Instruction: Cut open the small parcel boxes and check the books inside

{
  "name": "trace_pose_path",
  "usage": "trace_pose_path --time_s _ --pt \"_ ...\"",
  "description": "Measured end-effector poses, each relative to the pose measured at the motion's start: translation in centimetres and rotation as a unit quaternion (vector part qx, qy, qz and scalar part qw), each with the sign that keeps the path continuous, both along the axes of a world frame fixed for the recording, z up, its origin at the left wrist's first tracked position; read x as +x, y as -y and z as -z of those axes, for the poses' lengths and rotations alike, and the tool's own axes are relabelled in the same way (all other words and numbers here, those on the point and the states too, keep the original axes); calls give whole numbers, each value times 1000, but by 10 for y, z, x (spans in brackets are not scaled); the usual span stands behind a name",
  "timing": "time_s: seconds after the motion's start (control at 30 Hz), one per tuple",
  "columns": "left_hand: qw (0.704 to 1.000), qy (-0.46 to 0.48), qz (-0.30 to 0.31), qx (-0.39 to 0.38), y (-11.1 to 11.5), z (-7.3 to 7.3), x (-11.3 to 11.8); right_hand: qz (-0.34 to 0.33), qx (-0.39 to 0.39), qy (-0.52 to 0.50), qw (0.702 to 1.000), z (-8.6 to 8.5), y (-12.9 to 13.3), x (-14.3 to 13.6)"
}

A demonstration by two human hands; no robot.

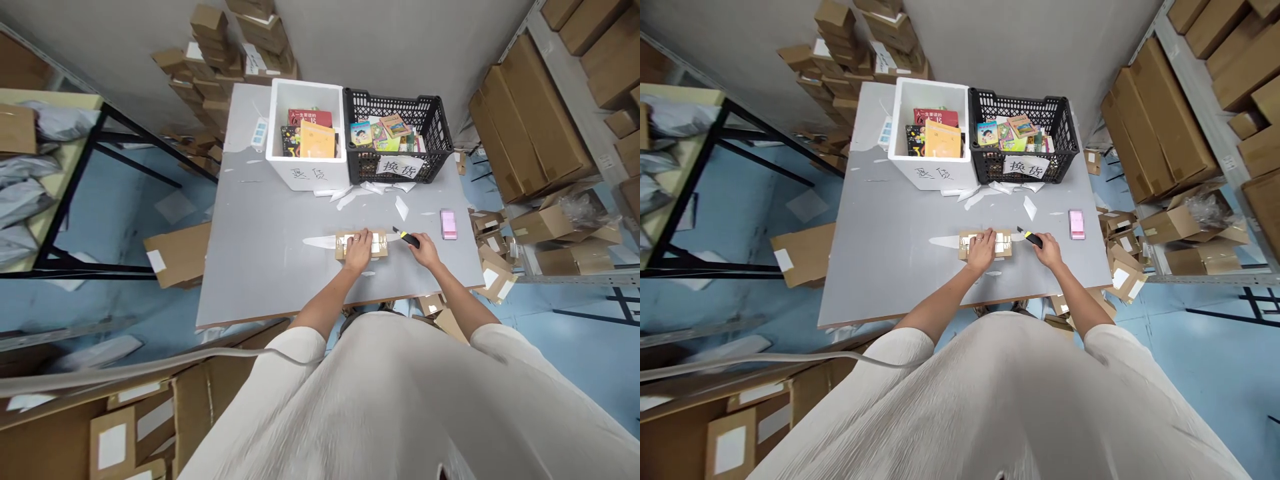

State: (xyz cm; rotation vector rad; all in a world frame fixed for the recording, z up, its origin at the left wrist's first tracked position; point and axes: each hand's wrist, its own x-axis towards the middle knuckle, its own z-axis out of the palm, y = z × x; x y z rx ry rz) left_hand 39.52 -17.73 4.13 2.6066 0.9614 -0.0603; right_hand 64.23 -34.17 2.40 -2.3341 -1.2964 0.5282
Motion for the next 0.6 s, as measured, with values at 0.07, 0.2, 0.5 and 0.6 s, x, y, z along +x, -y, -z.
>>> trace_pose_path --time_s 0.07,0.2,0.5,0.6 --pt "1000 10 2 -4 3 -3 -6 -9 10 -17 1000 -1 -9 -2" --pt "1000 26 5 -10 7 -8 -29 -49 25 -43 998 -3 -42 -14" --pt "999 -25 -16 -18 0 -14 -66 -149 -14 -48 988 0 -111 -60" --pt "998 -41 -27 -29 -4 -13 -64 -131 -36 -37 990 -1 -106 -62"
